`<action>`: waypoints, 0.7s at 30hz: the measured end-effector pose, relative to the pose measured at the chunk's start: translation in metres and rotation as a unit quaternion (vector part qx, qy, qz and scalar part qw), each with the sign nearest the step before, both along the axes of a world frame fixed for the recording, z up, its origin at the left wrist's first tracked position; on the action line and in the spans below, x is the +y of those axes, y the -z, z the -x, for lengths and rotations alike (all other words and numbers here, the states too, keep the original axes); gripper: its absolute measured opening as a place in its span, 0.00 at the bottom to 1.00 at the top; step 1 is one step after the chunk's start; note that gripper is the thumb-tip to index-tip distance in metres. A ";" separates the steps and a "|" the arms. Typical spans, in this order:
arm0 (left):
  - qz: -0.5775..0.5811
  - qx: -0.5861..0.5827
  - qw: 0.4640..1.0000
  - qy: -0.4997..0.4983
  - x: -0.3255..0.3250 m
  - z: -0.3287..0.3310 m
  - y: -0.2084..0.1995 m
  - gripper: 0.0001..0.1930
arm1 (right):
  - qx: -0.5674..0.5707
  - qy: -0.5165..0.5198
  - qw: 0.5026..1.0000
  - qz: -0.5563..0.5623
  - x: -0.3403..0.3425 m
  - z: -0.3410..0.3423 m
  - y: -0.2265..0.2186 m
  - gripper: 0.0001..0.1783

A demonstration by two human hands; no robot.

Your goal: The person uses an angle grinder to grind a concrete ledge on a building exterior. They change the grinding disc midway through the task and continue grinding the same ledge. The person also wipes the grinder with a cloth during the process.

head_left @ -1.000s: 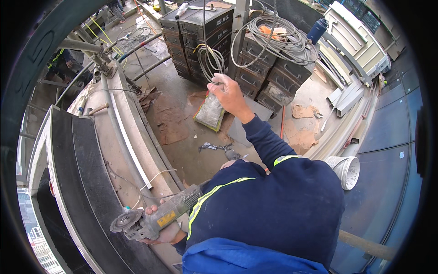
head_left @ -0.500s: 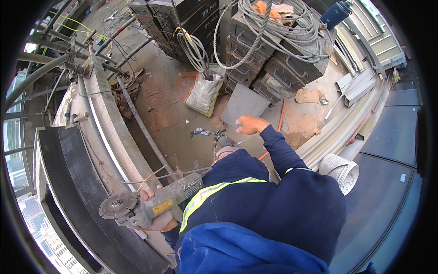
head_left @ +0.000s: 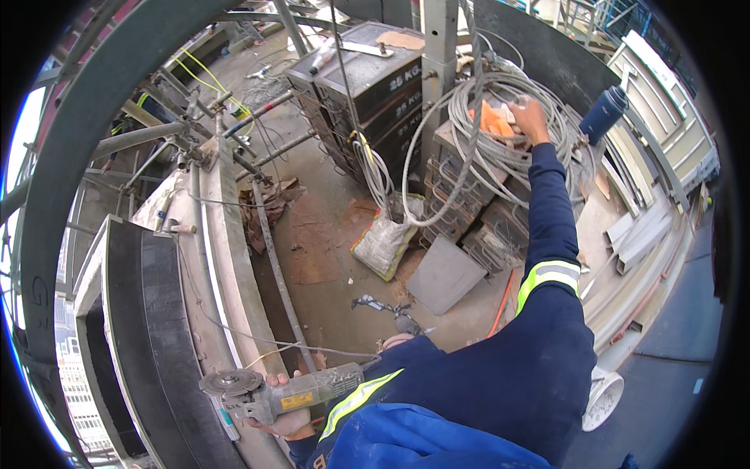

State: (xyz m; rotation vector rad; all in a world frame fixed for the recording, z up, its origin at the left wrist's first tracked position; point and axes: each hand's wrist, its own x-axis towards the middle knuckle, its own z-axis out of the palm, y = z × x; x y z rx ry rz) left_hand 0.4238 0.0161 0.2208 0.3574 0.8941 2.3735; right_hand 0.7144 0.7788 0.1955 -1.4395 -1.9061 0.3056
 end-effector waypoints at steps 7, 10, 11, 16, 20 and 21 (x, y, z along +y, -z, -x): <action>0.011 0.024 0.990 -0.136 -0.013 -0.005 0.022 0.48 | -0.045 0.199 0.960 0.194 0.044 0.025 0.026 0.23; 0.031 0.015 0.988 -0.154 -0.003 -0.012 0.017 0.49 | -0.057 0.270 0.952 0.130 0.024 0.038 0.042 0.18; 0.035 0.013 0.987 -0.156 0.000 -0.019 0.012 0.49 | -0.053 0.256 0.952 0.162 0.023 0.045 0.043 0.18; -0.070 -0.078 0.994 -0.027 0.029 0.000 0.024 0.53 | 0.026 0.262 0.965 -0.022 0.138 -0.045 0.096 0.19; -0.066 -0.049 0.997 -0.010 0.025 -0.004 0.011 0.50 | 0.089 0.148 0.973 -0.155 0.156 -0.069 0.055 0.28; -0.035 -0.026 0.999 -0.017 0.027 -0.010 -0.006 0.50 | 0.096 0.167 0.977 -0.086 0.130 -0.053 0.063 0.32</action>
